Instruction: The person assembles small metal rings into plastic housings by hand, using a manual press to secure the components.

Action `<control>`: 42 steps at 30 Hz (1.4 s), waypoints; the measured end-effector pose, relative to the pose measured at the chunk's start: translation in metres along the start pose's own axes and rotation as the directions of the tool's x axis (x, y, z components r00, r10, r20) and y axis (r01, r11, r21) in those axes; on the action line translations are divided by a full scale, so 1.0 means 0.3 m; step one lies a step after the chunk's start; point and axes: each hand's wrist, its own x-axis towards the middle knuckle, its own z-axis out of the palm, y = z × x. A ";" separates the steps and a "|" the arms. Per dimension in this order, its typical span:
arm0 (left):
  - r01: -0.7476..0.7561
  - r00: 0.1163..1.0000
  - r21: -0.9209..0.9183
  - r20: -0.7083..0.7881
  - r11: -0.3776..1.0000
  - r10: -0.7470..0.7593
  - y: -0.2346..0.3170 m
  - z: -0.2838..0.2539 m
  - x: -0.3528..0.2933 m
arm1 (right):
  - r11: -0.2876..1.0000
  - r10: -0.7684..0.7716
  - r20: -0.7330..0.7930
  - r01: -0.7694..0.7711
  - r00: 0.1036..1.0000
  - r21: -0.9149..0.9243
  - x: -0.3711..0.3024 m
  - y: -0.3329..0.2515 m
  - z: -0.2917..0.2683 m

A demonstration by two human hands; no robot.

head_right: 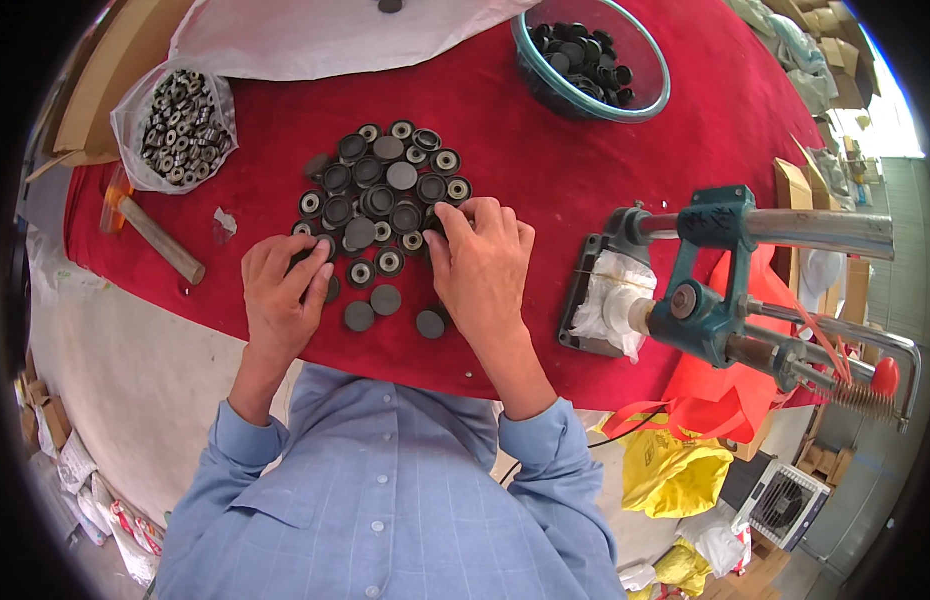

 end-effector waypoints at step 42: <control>-0.041 0.999 -0.178 0.015 0.983 0.045 0.047 0.086 0.088 | 0.929 -0.330 0.136 0.346 0.934 -0.127 -0.175 -0.130 -0.002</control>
